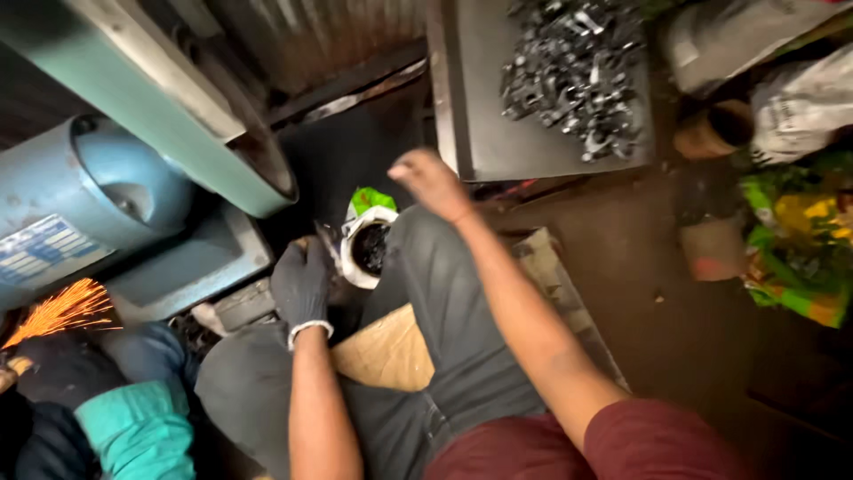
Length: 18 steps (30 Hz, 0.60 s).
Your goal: The person sits on the floor at a bench grinder and grinds small black metal castings, holding each part against the spinning wheel with sparks flying, then places finished parts on a tray and picks new ones from a pile. A coworker beside them performs the same grinding work.
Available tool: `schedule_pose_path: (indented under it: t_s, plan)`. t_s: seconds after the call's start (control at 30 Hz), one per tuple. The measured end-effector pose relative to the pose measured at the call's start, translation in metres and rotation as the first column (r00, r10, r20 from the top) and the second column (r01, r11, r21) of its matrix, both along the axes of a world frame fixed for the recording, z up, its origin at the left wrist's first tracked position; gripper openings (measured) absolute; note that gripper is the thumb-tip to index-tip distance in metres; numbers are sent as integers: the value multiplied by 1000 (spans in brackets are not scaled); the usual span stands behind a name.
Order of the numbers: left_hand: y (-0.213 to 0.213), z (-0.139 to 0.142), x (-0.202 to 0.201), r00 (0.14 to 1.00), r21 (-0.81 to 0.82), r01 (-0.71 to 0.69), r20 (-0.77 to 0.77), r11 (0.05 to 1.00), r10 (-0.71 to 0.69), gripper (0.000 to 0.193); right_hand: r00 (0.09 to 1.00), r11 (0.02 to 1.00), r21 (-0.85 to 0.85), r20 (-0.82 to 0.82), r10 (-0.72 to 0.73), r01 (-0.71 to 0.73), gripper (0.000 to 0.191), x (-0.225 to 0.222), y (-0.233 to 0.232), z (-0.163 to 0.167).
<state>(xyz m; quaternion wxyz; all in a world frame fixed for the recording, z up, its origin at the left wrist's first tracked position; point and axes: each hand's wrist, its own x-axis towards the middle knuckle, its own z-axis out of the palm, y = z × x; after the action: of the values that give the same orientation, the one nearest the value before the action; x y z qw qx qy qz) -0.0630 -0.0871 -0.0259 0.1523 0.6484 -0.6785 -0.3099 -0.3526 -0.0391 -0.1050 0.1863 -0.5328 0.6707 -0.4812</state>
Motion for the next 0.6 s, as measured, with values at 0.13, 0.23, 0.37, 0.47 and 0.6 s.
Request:
schedule_pose_path:
  t_s: [0.13, 0.23, 0.37, 0.47, 0.6]
  plan:
    - [1, 34, -11, 994, 151, 106, -8, 983, -106, 42, 791, 795, 163, -335, -513, 585, 27, -140, 73, 17]
    - [2, 38, -21, 974, 144, 222, 21, 964, -227, 40, 247, 679, -164, -850, -466, 716, 78, -224, 124, 22]
    - [0, 37, -30, 938, 216, 313, 84, 925, -337, 39, 608, 476, 405, -668, -429, 781, 85, -243, 145, 13]
    - [-3, 39, -34, 905, 216, 384, 105, 898, -412, 39, 650, 472, 476, -683, -333, 742, 84, -217, 137, 4]
    - [4, 37, -36, 904, 203, 391, 100, 898, -416, 39, 513, 653, 208, -797, -319, 728, 81, -167, 123, -1]
